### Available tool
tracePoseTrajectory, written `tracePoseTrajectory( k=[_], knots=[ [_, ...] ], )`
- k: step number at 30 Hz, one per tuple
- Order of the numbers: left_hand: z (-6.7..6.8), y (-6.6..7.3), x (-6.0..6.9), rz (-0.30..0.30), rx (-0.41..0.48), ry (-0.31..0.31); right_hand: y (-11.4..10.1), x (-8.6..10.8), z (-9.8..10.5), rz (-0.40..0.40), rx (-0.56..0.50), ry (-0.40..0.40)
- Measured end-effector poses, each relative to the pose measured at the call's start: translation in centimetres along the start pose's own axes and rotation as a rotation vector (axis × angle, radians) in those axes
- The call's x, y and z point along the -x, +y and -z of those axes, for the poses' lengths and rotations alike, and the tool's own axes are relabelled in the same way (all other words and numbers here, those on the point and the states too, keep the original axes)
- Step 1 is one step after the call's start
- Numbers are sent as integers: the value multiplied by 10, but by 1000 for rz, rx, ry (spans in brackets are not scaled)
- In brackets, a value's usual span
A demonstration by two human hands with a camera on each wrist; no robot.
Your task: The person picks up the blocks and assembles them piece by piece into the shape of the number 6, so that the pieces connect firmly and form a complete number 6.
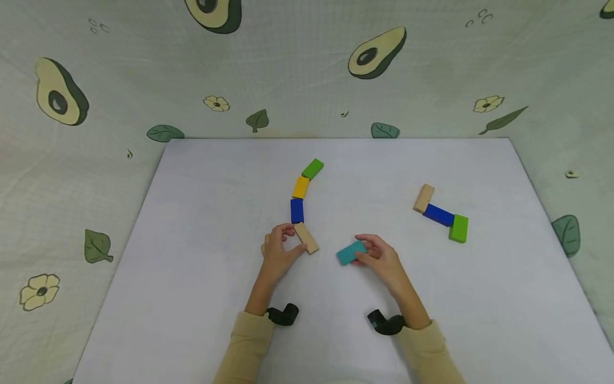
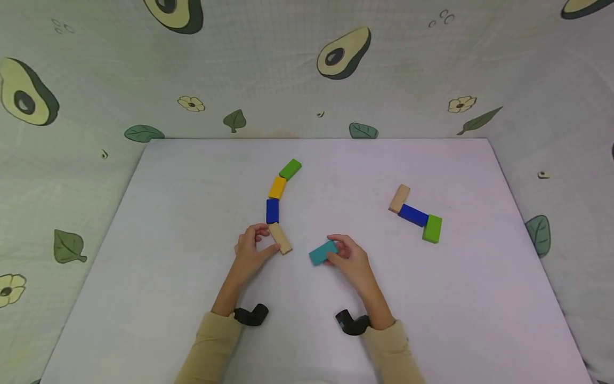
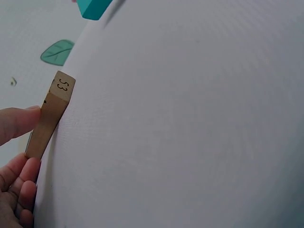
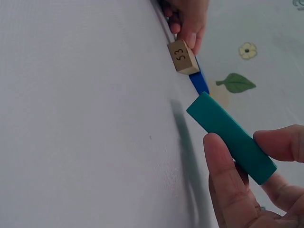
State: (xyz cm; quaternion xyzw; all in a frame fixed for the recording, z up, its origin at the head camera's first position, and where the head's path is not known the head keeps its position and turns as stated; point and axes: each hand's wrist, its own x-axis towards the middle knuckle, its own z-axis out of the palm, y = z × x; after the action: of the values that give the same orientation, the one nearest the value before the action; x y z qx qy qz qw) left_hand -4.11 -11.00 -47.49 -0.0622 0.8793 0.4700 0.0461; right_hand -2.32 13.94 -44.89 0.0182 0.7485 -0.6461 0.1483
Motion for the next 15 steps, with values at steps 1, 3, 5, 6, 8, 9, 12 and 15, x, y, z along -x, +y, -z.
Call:
tracePoseTrajectory(
  k=[1, 3, 5, 6, 8, 9, 12, 15],
  knots=[
    [0, 0, 0, 1, 2, 1, 0, -1, -1, 1, -4, -10],
    [0, 0, 0, 4, 5, 1, 0, -2, -4, 0, -16, -21],
    [0, 1, 0, 7, 7, 0, 0, -3, -7, -3, -28, -32],
    [0, 1, 0, 9, 9, 1, 0, -3, -8, -3, -37, -36],
    [0, 1, 0, 11, 6, 3, 0, -4, -10, -5, -48, -40],
    [0, 1, 0, 12, 5, 3, 0, -5, -11, -5, -51, -42],
    [0, 2, 0, 10, -2, 6, 1, -5, -12, -4, -49, -40],
    [0, 2, 0, 13, -8, 5, 3, -6, -13, 3, 5, -32]
  ],
)
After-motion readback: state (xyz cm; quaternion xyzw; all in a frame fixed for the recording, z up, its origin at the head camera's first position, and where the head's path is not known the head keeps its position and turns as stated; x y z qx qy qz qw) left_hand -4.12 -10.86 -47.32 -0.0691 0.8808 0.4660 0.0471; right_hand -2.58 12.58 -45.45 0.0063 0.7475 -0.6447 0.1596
